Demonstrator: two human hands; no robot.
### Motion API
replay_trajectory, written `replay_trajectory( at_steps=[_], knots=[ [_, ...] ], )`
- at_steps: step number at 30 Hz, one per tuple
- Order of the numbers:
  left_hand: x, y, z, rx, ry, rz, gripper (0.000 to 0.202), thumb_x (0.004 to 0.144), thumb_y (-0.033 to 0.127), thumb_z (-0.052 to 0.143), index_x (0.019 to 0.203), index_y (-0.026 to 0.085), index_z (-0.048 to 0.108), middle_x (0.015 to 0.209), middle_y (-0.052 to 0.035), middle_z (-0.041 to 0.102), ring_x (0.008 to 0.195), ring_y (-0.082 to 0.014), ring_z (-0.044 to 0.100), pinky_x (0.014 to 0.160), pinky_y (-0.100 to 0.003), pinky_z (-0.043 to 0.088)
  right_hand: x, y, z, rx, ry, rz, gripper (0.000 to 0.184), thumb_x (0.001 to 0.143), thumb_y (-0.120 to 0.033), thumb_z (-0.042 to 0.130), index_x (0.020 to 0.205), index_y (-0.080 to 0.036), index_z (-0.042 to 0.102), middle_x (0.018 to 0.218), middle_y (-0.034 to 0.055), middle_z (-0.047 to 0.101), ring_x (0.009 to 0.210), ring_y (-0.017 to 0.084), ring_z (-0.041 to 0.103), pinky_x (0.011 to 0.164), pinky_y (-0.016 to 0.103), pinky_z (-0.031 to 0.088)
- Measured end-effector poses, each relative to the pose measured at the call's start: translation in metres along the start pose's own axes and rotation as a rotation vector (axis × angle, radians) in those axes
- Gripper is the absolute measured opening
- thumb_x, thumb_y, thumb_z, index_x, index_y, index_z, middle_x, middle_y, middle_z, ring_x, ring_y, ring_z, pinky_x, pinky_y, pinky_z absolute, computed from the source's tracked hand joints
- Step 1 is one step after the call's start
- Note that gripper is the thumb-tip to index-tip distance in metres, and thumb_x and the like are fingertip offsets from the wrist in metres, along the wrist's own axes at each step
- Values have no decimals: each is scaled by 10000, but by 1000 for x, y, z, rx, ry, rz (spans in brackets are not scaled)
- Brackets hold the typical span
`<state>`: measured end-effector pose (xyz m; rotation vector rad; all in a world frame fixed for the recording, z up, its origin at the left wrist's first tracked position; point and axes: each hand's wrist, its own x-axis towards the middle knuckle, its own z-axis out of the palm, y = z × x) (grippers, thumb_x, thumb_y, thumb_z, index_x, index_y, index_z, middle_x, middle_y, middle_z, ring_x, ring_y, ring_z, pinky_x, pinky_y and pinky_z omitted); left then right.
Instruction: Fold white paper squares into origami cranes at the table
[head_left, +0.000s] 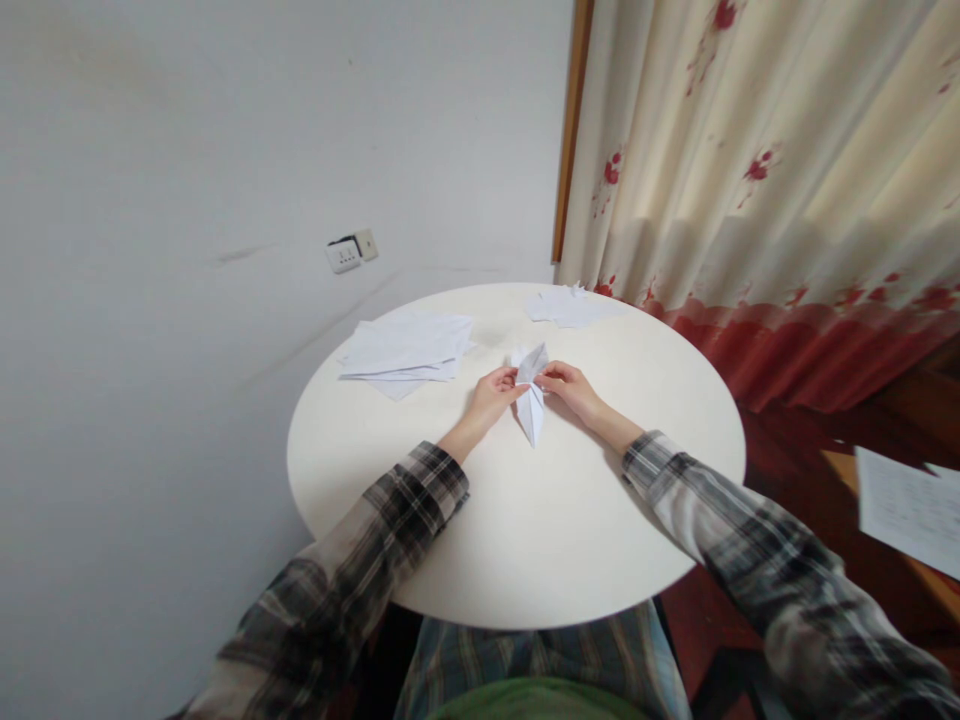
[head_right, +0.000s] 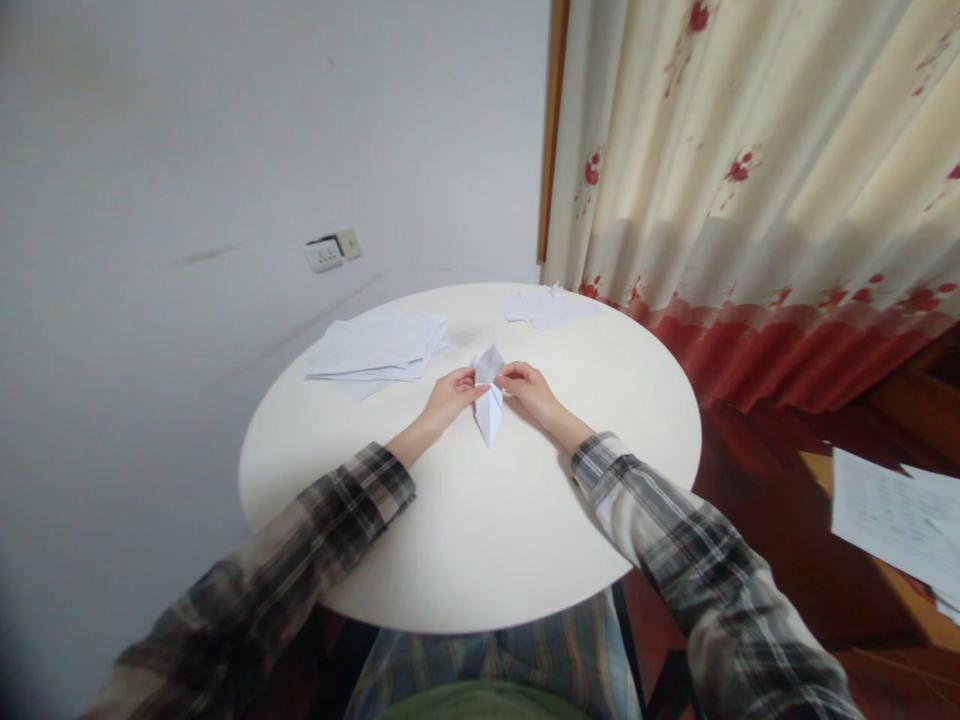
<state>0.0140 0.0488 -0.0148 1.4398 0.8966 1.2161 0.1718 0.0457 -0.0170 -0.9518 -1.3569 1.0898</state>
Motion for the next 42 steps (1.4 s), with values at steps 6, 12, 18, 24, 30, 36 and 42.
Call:
replay_trajectory(
  at_steps=[6,12,18,24,30,36,42],
  knots=[
    [0,0,0,-1,-68,-23,317,570,282,727,804,110,599,719,-18,622,633,-105,541,636,-239,414,3,6,-4,-154,85,-211,192,572,-357,710,607,-190,624,992,53,566,935,194,530,849,336,392],
    [3,-5,0,31,-77,-21,332,569,255,723,836,110,591,667,11,586,597,-92,524,598,-221,397,0,1,-4,-316,32,-336,161,664,-345,653,723,-197,671,945,59,611,937,196,543,890,342,367],
    [2,-7,4,4,-169,-8,302,628,276,681,872,128,579,757,-21,632,706,-124,579,684,-246,434,2,4,-7,-430,102,-284,178,695,-362,608,693,-188,645,764,29,629,778,182,538,773,322,386],
    [4,-9,2,31,-162,-4,282,623,226,674,868,126,577,703,-1,613,659,-109,567,657,-236,438,1,5,-6,-344,93,-209,202,690,-368,595,691,-169,631,743,24,627,759,177,536,737,306,390],
    [4,-8,4,5,-156,-20,319,619,204,670,911,125,568,648,25,580,617,-101,550,623,-225,422,-1,1,-3,-286,118,-213,197,675,-369,604,658,-173,599,704,3,573,704,148,505,694,286,383],
    [3,-8,4,6,-152,-23,354,634,217,669,958,122,564,624,38,550,592,-92,531,593,-215,403,-1,1,-1,-223,170,-166,182,649,-351,622,638,-174,578,653,-8,568,655,140,486,654,280,378],
    [2,-7,4,22,-138,-21,362,639,229,671,967,120,563,647,23,573,611,-104,546,609,-227,417,2,6,-1,-193,128,-139,198,653,-363,613,670,-166,608,646,-2,585,605,131,474,615,271,367]
  ],
)
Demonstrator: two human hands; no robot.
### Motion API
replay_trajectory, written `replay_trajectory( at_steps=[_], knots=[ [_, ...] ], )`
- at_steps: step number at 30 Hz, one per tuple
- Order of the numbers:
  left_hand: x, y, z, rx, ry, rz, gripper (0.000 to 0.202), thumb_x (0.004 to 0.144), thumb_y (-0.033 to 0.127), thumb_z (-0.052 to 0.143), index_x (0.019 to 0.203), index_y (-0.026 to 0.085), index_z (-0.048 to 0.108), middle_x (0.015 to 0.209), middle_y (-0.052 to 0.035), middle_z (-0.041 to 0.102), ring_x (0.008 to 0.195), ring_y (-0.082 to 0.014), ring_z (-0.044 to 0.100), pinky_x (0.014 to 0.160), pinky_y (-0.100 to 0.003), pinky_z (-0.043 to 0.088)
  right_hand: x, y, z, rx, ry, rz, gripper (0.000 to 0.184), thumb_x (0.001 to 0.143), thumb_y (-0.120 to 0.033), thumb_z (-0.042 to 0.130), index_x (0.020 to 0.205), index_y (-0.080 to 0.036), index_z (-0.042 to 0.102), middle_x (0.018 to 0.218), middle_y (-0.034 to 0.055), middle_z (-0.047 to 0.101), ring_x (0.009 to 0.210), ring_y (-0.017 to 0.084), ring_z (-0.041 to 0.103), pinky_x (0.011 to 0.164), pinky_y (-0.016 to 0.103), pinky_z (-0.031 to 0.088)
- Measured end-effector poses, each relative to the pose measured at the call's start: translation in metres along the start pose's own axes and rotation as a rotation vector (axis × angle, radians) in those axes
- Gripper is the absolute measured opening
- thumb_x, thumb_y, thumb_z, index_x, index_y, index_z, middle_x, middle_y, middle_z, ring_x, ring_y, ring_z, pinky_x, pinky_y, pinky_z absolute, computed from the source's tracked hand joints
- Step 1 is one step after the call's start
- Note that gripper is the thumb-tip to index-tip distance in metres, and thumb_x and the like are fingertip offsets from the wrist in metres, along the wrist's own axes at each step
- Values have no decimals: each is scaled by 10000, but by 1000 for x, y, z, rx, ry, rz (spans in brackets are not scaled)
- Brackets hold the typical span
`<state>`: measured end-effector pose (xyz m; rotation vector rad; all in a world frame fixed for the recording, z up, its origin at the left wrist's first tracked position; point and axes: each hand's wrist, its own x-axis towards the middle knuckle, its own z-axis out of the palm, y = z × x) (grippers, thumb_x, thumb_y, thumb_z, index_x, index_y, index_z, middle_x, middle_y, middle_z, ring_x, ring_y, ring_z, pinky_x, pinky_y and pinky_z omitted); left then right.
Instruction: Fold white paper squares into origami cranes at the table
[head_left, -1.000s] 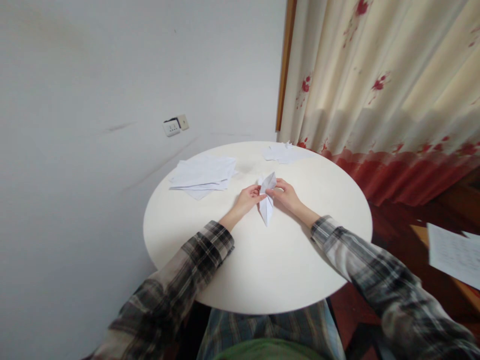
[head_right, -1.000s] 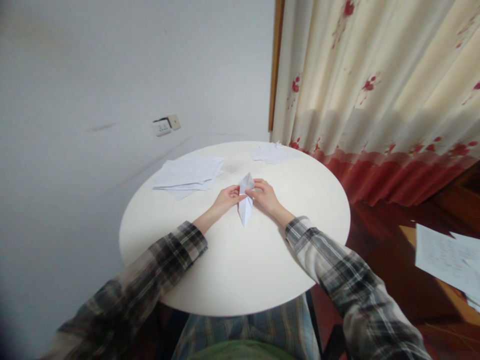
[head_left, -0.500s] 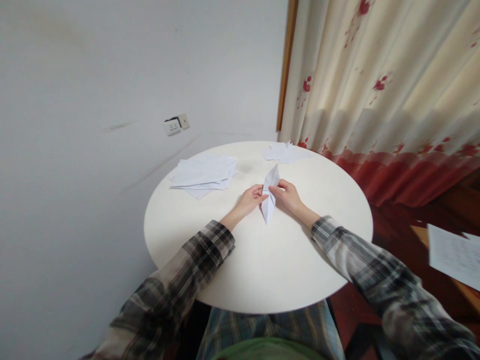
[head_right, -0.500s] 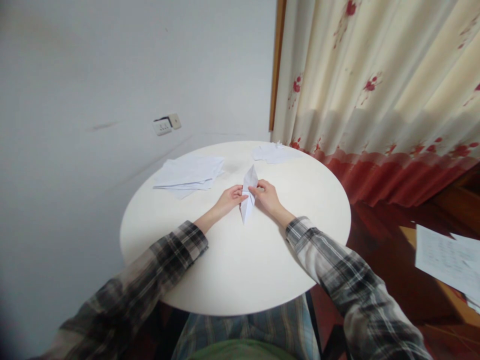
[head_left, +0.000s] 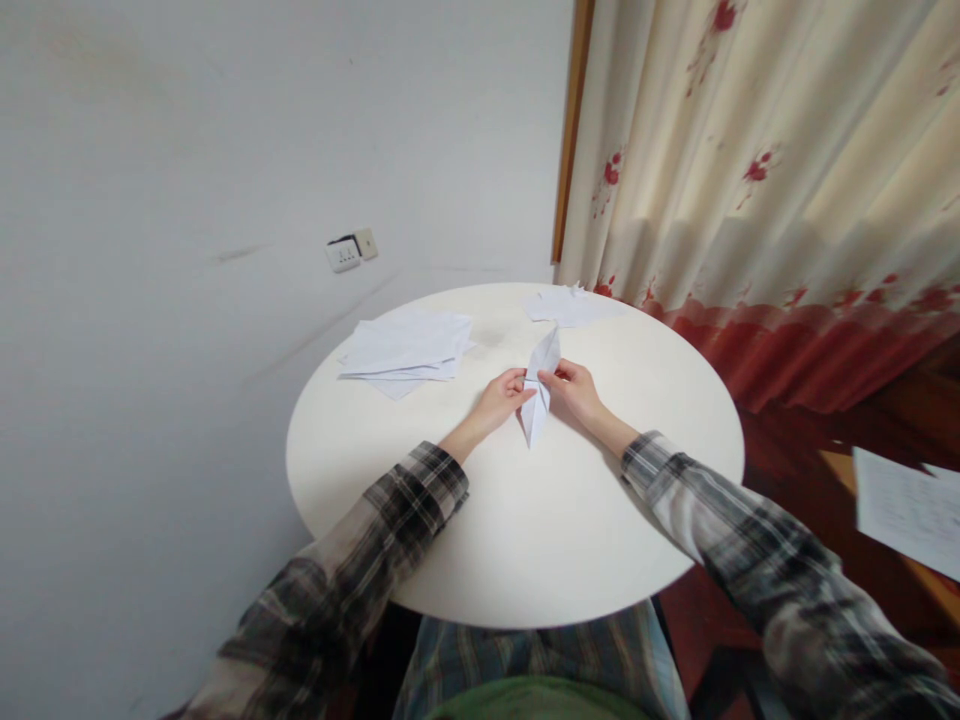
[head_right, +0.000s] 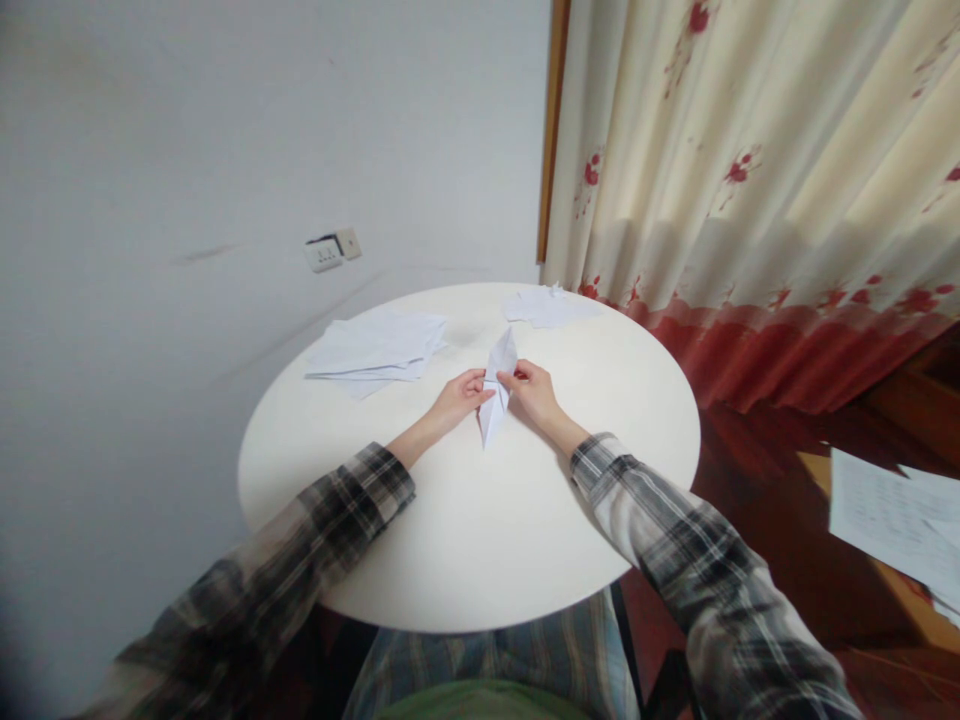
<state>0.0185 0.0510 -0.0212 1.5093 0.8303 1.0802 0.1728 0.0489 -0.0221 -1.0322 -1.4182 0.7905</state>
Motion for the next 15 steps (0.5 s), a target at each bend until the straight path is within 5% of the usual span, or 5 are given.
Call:
replay_trajectory(
  at_steps=[15],
  knots=[
    [3,-1,-2,111,158,52,245,582,312,708,743,135,655,715,-28,663,623,-130,569,628,-257,442,-2,-9,-2,-61,-27,-54,221,663,-392,624,603,-181,600,596,-10,569,591,130,481,601,270,377]
  ],
)
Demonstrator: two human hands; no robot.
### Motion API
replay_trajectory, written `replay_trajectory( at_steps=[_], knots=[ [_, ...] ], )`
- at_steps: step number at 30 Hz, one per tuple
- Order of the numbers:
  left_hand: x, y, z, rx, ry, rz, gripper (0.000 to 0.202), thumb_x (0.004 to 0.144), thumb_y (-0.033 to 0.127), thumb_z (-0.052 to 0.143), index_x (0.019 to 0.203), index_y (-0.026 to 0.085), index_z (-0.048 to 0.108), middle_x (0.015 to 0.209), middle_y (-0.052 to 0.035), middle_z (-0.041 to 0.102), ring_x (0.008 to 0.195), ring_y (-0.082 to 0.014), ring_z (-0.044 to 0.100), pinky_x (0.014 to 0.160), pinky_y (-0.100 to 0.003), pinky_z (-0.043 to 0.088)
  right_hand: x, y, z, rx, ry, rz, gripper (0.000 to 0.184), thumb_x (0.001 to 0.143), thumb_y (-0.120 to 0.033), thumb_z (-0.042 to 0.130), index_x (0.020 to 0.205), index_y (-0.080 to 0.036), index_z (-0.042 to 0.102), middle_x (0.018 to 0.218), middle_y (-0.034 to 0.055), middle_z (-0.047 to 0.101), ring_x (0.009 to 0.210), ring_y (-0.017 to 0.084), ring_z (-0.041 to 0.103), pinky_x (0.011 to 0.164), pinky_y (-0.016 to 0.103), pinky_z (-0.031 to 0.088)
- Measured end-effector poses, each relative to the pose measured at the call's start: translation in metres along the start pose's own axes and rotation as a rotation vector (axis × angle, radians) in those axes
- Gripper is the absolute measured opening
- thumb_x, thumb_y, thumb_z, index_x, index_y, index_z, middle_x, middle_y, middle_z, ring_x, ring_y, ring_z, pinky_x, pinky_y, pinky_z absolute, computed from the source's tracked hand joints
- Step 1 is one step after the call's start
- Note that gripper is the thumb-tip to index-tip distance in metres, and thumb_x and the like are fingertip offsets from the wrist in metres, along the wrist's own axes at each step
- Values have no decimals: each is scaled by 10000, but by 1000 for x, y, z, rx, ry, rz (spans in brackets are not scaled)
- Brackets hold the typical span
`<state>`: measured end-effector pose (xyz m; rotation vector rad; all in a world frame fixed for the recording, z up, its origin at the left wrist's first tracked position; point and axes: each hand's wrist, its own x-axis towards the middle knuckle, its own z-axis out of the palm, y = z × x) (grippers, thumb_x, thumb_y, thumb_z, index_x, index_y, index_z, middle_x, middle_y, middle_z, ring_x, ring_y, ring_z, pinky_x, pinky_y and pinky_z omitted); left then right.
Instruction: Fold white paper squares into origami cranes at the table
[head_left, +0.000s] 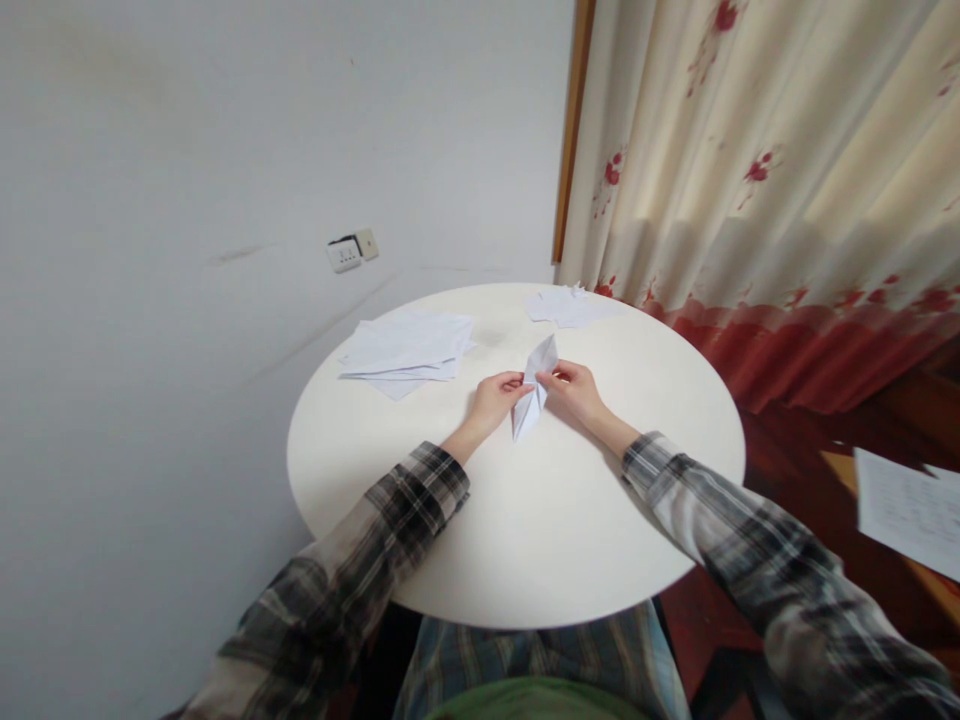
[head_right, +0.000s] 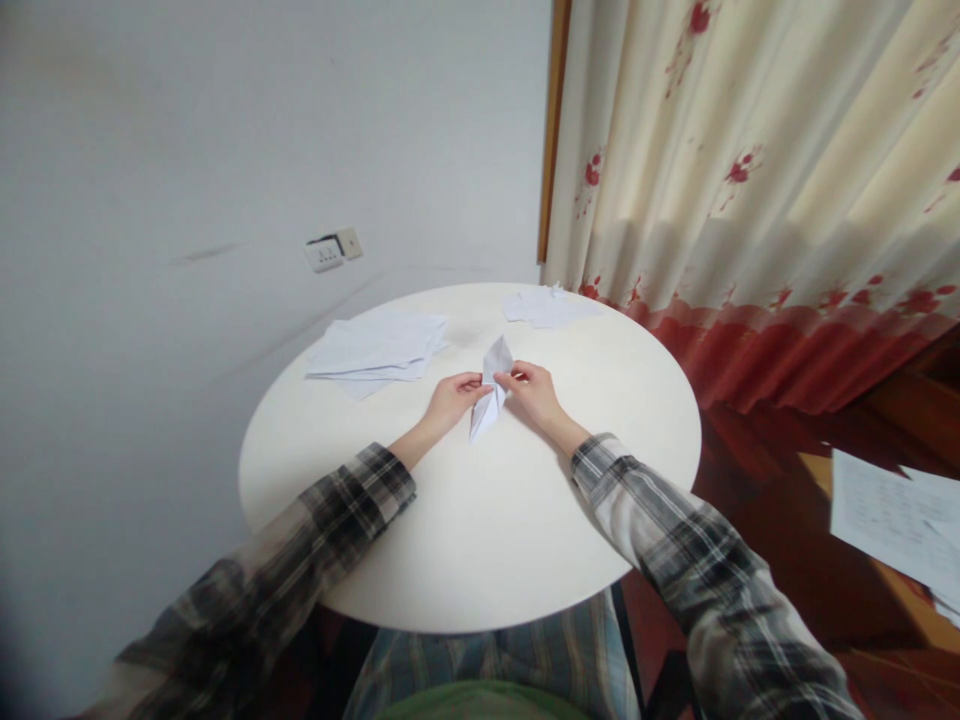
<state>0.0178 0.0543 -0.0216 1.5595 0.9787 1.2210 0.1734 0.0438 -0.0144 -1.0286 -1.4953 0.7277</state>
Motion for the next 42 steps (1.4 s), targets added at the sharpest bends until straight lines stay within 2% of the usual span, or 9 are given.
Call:
replay_trajectory(
  at_steps=[7,11,15,19,24,30,36,39,42],
  knots=[
    [-1,4,-5,72,200,92,228,623,305,692,776,137,684,766,-51,669,701,-155,583,678,-272,437,0,-6,0,60,79,8,262,598,-390,684,754,-189,623,810,28,623,726,145,541,657,268,417],
    [-3,11,-7,192,275,188,181,676,292,658,803,166,690,777,-36,655,706,-146,564,657,-261,427,0,-4,1,131,36,59,273,599,-385,691,772,-189,612,700,0,603,629,118,516,625,267,416],
    [-8,17,-9,315,251,333,154,755,227,580,861,205,690,829,-34,644,765,-148,552,706,-274,435,-2,-6,4,288,-91,135,284,599,-410,694,747,-191,591,591,-21,585,548,113,517,596,279,431],
    [-14,20,-9,489,185,533,187,792,203,551,916,250,683,860,-32,630,860,-165,530,809,-311,414,-5,-10,2,419,-195,172,376,551,-404,735,840,-203,605,693,13,655,625,153,593,654,314,475],
    [-14,19,-9,625,173,639,186,808,203,543,918,261,681,818,-29,606,838,-166,518,776,-304,411,-4,-7,-1,509,-196,215,381,502,-367,761,825,-215,630,764,17,673,682,178,613,689,331,487],
    [-11,18,-10,695,169,688,178,793,190,565,908,256,683,845,-29,592,851,-165,505,770,-301,406,-2,-7,-2,432,-129,235,220,651,-374,614,762,-185,633,770,25,657,695,173,582,640,296,453],
    [-11,17,-9,735,164,683,229,765,117,561,923,244,667,953,-40,560,941,-182,474,827,-318,400,-2,-10,0,413,-48,295,255,570,-388,698,696,-194,591,630,-21,595,584,127,529,584,273,412],
    [-12,18,-6,747,157,645,308,760,76,516,1021,209,611,994,-57,542,974,-189,463,867,-327,392,0,-9,1,443,-11,310,296,519,-365,736,706,-190,586,616,-33,585,584,109,522,617,272,420],
    [-13,18,-5,719,202,607,359,766,53,454,1098,172,521,1019,-73,535,991,-184,466,894,-329,382,1,-7,1,448,20,301,325,493,-359,750,708,-184,580,548,-62,535,543,85,487,606,257,415]
  ],
)
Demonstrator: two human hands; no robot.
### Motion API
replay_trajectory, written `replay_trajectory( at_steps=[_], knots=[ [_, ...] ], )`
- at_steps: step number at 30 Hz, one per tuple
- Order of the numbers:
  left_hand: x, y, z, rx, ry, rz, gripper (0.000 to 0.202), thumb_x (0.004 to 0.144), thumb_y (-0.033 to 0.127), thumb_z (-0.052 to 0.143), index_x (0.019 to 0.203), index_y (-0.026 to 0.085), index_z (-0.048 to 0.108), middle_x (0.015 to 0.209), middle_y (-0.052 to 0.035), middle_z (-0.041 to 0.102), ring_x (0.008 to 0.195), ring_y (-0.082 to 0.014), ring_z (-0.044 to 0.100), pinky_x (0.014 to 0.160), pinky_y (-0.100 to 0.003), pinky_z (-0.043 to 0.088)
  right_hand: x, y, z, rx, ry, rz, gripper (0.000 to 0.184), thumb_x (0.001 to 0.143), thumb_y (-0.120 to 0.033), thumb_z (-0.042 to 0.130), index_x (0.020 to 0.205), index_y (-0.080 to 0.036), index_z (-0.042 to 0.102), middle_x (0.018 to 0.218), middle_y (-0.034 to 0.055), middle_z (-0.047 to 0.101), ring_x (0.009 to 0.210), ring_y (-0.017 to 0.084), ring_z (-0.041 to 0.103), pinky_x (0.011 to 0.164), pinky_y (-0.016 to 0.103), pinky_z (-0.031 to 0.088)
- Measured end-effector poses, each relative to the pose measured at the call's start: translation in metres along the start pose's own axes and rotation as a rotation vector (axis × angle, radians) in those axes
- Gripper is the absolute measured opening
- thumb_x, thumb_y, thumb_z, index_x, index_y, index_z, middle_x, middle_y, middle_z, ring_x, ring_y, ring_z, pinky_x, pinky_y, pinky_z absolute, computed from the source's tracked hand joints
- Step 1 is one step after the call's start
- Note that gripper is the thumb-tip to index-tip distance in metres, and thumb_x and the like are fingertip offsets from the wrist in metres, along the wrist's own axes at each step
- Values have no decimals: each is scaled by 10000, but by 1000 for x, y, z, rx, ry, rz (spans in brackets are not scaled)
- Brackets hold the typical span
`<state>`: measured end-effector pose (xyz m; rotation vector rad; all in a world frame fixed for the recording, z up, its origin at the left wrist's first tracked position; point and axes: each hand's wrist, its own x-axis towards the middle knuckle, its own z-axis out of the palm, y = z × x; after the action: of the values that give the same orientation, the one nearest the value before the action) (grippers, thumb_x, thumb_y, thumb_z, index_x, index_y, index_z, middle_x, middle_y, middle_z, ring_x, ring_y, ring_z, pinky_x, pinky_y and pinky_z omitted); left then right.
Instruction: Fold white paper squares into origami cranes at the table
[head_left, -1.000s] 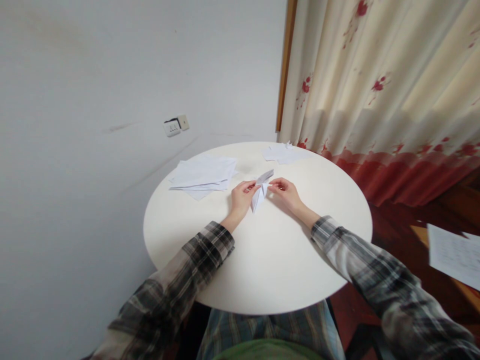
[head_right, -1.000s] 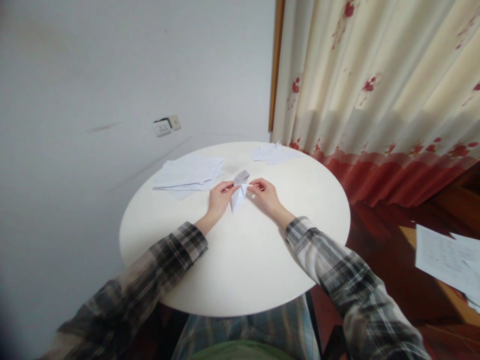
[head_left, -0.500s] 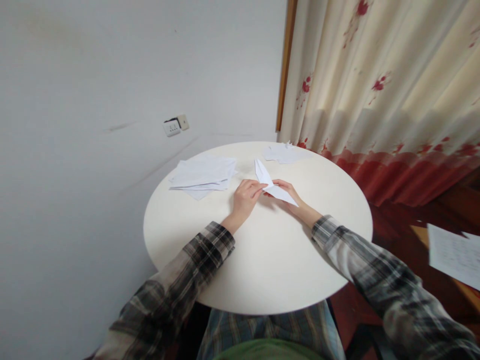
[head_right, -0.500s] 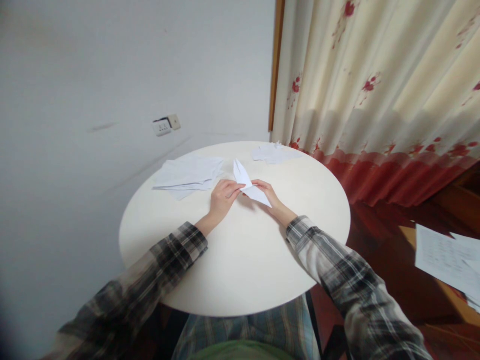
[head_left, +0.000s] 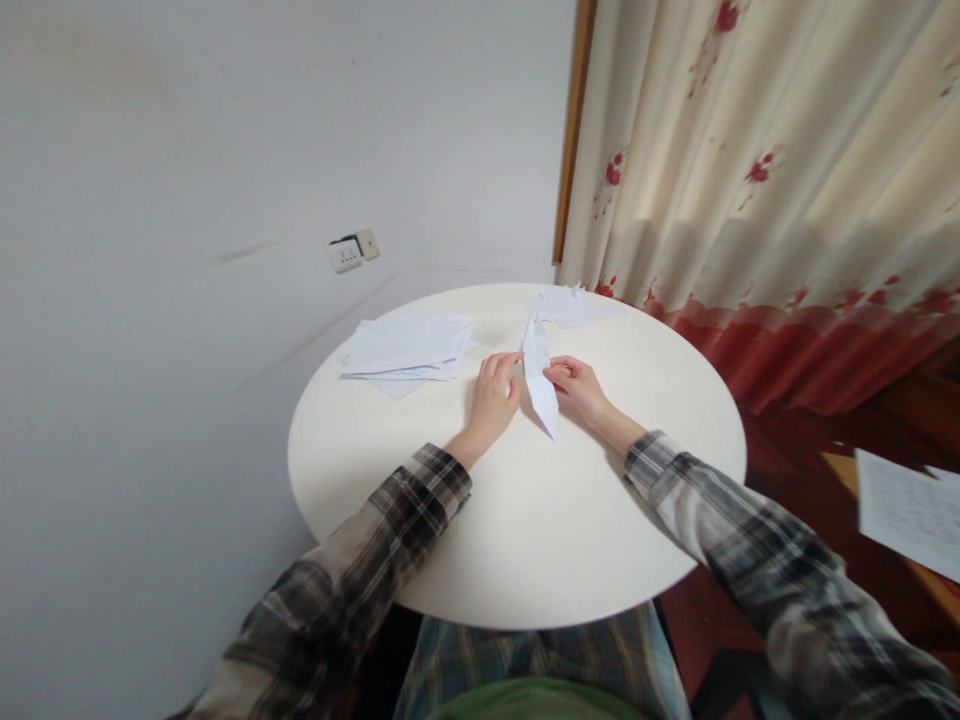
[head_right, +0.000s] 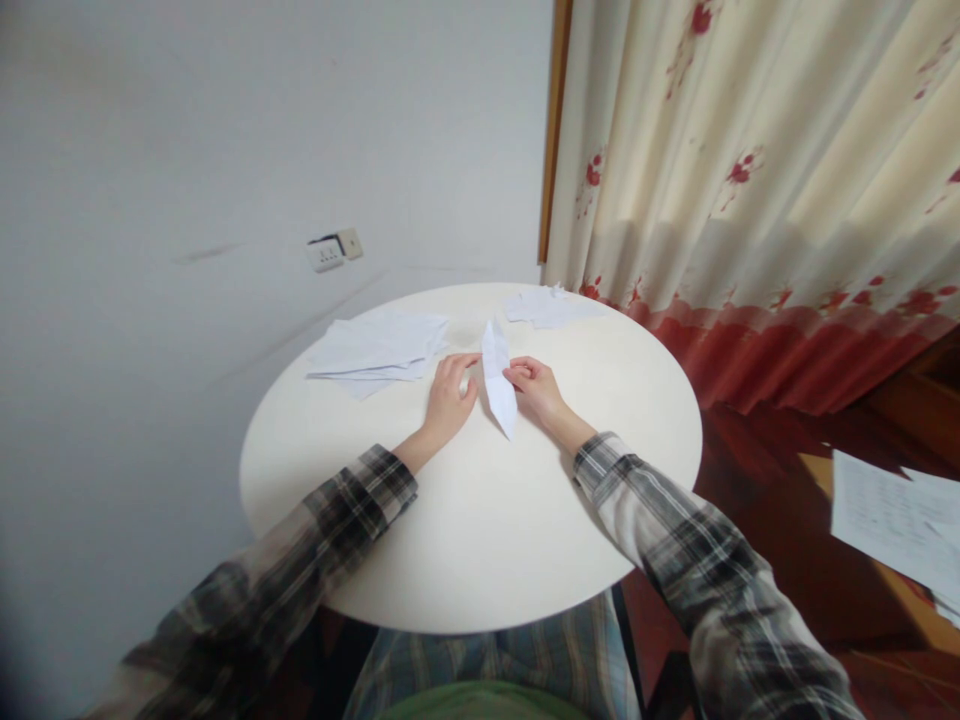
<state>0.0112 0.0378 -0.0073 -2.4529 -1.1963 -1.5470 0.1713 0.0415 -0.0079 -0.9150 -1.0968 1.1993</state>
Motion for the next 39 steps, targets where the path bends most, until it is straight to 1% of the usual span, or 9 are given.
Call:
replay_trajectory(
  at_steps=[3,5,7,10,12,16,24,33,39],
  knots=[
    [0,-3,1,-10,54,-125,240,798,103,430,1019,158,505,949,-69,546,912,-172,499,831,-307,405,1,1,-1,-4,13,-15,336,481,-356,756,704,-179,576,496,-87,482,515,70,465,592,244,410],
    [1,-5,2,-19,32,-233,132,837,190,418,926,165,512,853,-49,554,813,-161,517,755,-287,416,1,1,-1,-10,8,-18,331,480,-343,759,701,-177,577,492,-90,481,514,67,469,595,241,412],
    [1,-7,2,-27,-68,-294,180,867,290,392,811,176,520,758,-28,551,730,-153,516,697,-275,406,1,1,-1,-17,-7,-16,319,487,-331,759,699,-176,577,503,-83,501,521,71,482,598,242,415],
    [1,-7,2,-30,-253,-271,330,878,381,361,658,182,504,677,-14,536,681,-150,503,655,-267,378,1,1,-1,-32,-43,-8,303,497,-323,757,692,-177,578,520,-68,537,534,82,508,602,251,422],
    [1,-6,2,-26,-307,-253,361,876,399,360,615,183,483,649,-8,520,656,-146,489,625,-262,356,0,1,-1,-44,-66,-3,296,503,-320,755,691,-176,577,523,-63,551,536,88,520,601,254,425],
    [0,-6,3,-33,-288,-286,327,872,389,374,635,185,468,602,13,482,595,-135,451,567,-254,312,0,2,-1,-72,-103,9,286,520,-317,743,697,-173,570,531,-56,569,527,87,524,578,246,418],
    [0,-5,3,-130,-244,-279,255,854,332,409,653,182,455,584,36,436,566,-110,407,557,-235,296,0,4,-1,-66,-117,24,321,523,-296,731,727,-193,506,531,-63,574,530,96,533,554,235,408],
    [-2,-18,14,-390,-213,-433,286,808,400,444,621,184,444,570,34,444,573,-115,431,539,-223,338,-5,-3,2,-41,-131,41,171,594,-265,640,703,-193,530,585,-47,569,538,89,515,543,223,404],
    [-2,-18,14,-436,-184,-489,294,794,415,453,611,186,449,564,35,445,574,-114,448,545,-219,366,-4,1,2,-10,-214,24,325,517,-228,721,761,-204,507,616,-45,618,585,107,570,561,224,420]
  ],
)
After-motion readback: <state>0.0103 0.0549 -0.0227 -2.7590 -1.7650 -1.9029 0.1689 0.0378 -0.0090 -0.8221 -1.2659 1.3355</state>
